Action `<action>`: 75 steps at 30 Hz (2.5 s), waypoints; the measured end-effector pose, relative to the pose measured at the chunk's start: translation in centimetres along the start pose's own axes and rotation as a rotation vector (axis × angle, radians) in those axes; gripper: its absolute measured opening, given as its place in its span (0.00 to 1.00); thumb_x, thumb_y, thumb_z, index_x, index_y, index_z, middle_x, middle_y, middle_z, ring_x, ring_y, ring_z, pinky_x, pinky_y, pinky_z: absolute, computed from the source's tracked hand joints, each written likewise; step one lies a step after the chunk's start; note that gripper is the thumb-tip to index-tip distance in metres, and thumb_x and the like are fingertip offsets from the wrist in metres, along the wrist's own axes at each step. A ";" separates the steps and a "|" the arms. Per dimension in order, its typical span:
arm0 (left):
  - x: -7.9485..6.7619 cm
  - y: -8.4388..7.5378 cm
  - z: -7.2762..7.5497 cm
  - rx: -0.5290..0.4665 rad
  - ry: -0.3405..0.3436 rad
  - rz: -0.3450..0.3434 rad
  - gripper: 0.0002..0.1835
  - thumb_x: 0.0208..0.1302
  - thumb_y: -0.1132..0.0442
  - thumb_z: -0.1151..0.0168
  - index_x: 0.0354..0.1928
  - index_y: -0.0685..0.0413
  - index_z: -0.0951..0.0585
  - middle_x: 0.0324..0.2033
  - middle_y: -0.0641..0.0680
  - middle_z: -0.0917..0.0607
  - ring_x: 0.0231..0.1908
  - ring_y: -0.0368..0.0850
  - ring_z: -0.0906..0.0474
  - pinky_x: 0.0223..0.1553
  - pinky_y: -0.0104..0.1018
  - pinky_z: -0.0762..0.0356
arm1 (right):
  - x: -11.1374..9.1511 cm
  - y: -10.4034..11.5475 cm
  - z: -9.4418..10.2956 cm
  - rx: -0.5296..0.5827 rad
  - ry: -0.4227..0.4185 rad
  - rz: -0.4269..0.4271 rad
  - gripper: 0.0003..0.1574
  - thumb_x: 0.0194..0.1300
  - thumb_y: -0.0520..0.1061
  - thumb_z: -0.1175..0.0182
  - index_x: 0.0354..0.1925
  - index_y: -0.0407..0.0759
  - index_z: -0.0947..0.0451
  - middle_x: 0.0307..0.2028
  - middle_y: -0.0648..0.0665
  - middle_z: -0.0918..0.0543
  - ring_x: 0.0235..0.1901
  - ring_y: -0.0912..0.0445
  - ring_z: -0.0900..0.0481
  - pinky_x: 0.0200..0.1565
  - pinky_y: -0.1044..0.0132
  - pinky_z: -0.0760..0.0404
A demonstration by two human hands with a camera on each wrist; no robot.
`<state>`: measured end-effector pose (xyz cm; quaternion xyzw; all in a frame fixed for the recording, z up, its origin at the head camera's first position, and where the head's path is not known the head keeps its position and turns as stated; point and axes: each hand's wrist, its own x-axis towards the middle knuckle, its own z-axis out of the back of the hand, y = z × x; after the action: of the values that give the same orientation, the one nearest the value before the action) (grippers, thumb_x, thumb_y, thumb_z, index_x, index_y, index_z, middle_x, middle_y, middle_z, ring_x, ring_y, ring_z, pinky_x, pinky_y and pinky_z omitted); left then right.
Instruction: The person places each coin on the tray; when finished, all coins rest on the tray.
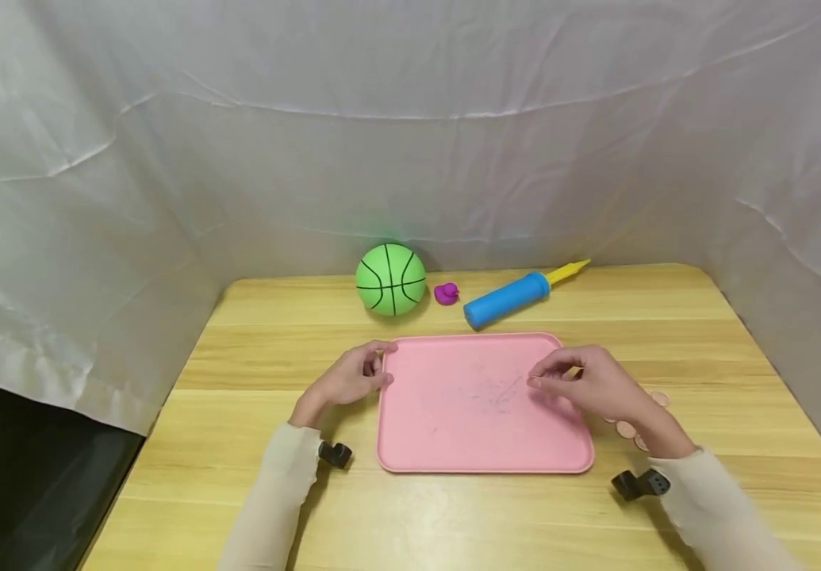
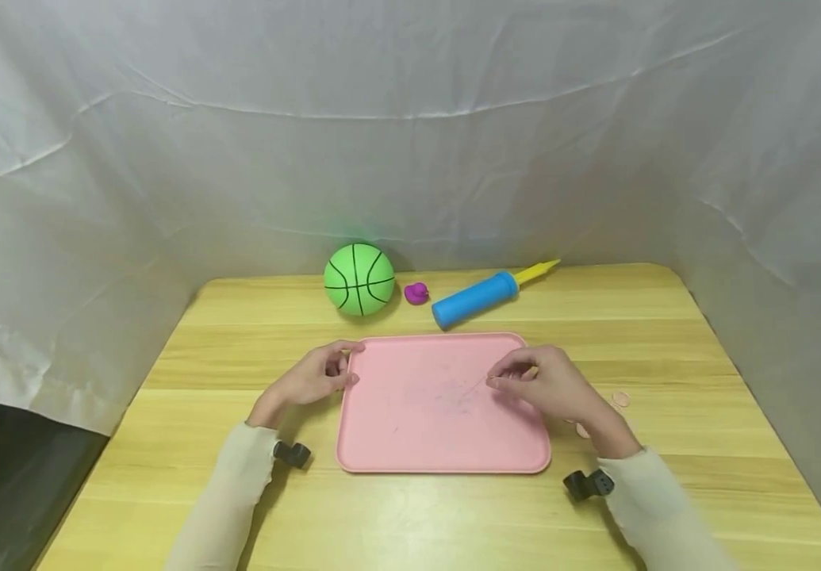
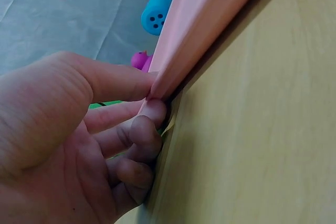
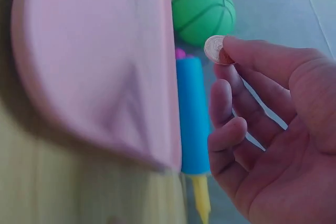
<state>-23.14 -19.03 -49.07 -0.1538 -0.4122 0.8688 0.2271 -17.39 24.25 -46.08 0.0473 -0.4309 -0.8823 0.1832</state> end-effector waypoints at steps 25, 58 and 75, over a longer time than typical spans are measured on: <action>0.1 0.1 0.0 0.008 0.009 0.015 0.39 0.67 0.65 0.23 0.78 0.60 0.27 0.34 0.52 0.20 0.35 0.42 0.26 0.38 0.30 0.25 | 6.8 3.2 -7.0 0.168 0.060 -0.195 0.10 0.72 0.46 0.27 0.48 0.43 0.09 0.40 0.43 0.07 0.32 0.52 0.16 0.34 0.65 0.17; 0.1 -0.1 0.3 -0.013 0.000 0.044 0.41 0.65 0.64 0.21 0.78 0.58 0.27 0.35 0.53 0.19 0.35 0.43 0.26 0.36 0.31 0.25 | 11.9 4.9 -11.2 -0.020 0.123 -0.089 0.05 0.68 0.44 0.26 0.39 0.44 0.06 0.32 0.48 0.08 0.35 0.59 0.20 0.43 0.66 0.22; -1.5 0.5 0.6 -0.036 -0.014 0.062 0.41 0.66 0.65 0.22 0.79 0.60 0.28 0.36 0.54 0.20 0.35 0.44 0.27 0.36 0.29 0.26 | 8.6 4.5 -2.9 -0.018 0.038 -0.068 0.14 0.73 0.47 0.29 0.51 0.39 0.09 0.36 0.43 0.11 0.31 0.52 0.19 0.36 0.65 0.20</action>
<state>-22.32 -20.48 -49.01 -0.1645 -0.4245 0.8690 0.1940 -23.39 16.43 -43.81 0.0773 -0.4176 -0.8908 0.1616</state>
